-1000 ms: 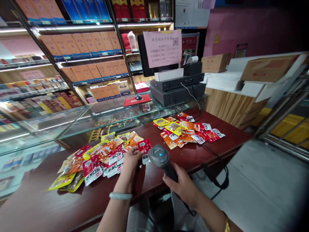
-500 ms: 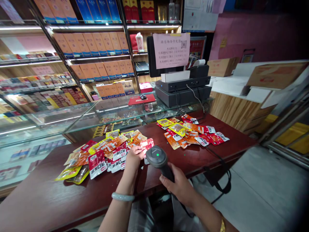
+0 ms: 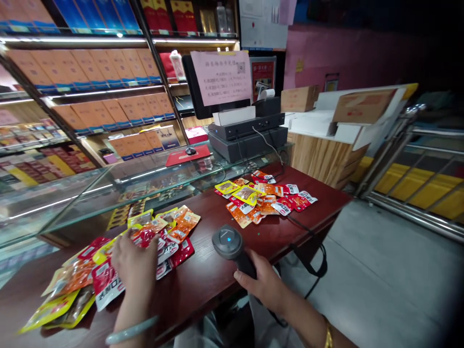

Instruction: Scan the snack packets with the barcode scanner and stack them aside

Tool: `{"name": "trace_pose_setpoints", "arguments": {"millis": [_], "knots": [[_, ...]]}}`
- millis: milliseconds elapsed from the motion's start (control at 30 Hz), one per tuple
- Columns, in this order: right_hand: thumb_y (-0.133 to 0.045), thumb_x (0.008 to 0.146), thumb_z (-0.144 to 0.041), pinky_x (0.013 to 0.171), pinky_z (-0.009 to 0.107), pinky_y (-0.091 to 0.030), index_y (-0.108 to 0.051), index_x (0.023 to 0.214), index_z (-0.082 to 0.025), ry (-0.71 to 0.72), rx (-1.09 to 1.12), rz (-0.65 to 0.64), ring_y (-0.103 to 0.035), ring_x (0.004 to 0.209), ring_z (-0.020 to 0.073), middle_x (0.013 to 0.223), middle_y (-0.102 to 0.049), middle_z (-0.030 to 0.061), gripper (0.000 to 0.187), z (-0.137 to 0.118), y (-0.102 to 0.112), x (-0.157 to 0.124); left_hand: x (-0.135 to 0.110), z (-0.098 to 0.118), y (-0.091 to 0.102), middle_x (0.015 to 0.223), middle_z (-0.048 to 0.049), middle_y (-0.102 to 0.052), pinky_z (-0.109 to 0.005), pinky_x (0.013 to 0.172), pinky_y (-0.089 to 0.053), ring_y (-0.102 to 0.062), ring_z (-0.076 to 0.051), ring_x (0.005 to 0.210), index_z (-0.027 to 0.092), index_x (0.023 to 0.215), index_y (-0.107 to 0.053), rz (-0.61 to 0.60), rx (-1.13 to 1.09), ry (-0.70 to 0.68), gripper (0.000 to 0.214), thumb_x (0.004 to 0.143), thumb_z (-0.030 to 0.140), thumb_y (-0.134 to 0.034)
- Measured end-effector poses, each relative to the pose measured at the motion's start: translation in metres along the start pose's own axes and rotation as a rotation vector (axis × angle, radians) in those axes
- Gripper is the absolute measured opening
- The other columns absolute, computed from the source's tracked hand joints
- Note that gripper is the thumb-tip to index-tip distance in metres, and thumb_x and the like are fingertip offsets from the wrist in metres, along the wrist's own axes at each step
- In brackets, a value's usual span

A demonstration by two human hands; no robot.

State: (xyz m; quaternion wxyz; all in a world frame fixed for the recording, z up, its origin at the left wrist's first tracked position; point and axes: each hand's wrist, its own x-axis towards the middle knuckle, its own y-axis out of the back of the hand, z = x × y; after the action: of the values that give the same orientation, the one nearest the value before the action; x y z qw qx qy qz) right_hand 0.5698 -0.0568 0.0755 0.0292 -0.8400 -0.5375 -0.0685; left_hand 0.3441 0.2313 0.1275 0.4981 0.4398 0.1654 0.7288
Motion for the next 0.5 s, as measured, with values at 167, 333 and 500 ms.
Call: {"name": "trace_pose_setpoints", "arguments": {"millis": [167,333,500], "knots": [[-0.090,0.092,-0.060,0.111,0.060,-0.075,-0.094,0.137,-0.024,-0.034,-0.021,0.074,-0.092,0.116,0.0442,0.123,-0.102,0.0145,0.058,0.010,0.013,-0.005,-0.054,0.079,-0.047,0.146,-0.0251,-0.094,-0.062,0.135,-0.062,-0.086,-0.048,0.148,0.022,0.132,-0.091,-0.415,-0.098,-0.235,0.029,0.109,0.038,-0.081],[-0.092,0.088,-0.060,0.111,0.062,-0.075,-0.095,0.131,-0.026,-0.073,-0.044,0.162,-0.093,0.114,0.0448,0.120,-0.102,0.0140,0.055,0.014,0.028,-0.010,-0.084,0.152,-0.092,0.115,-0.0267,-0.092,-0.059,0.123,-0.059,-0.085,-0.054,0.135,0.030,0.075,-0.073,-0.725,-0.216,-0.219,0.040,0.095,0.050,-0.101],[-0.093,0.086,-0.062,0.116,0.066,-0.075,-0.096,0.135,-0.027,-0.081,-0.027,0.211,-0.094,0.121,0.0482,0.126,-0.102,0.0159,0.060,0.013,0.040,-0.014,-0.087,0.185,-0.113,0.122,-0.0267,-0.090,-0.061,0.123,-0.054,-0.075,-0.059,0.153,0.030,0.073,-0.058,-0.762,-0.202,-0.040,0.056,0.085,0.050,-0.109]]}}
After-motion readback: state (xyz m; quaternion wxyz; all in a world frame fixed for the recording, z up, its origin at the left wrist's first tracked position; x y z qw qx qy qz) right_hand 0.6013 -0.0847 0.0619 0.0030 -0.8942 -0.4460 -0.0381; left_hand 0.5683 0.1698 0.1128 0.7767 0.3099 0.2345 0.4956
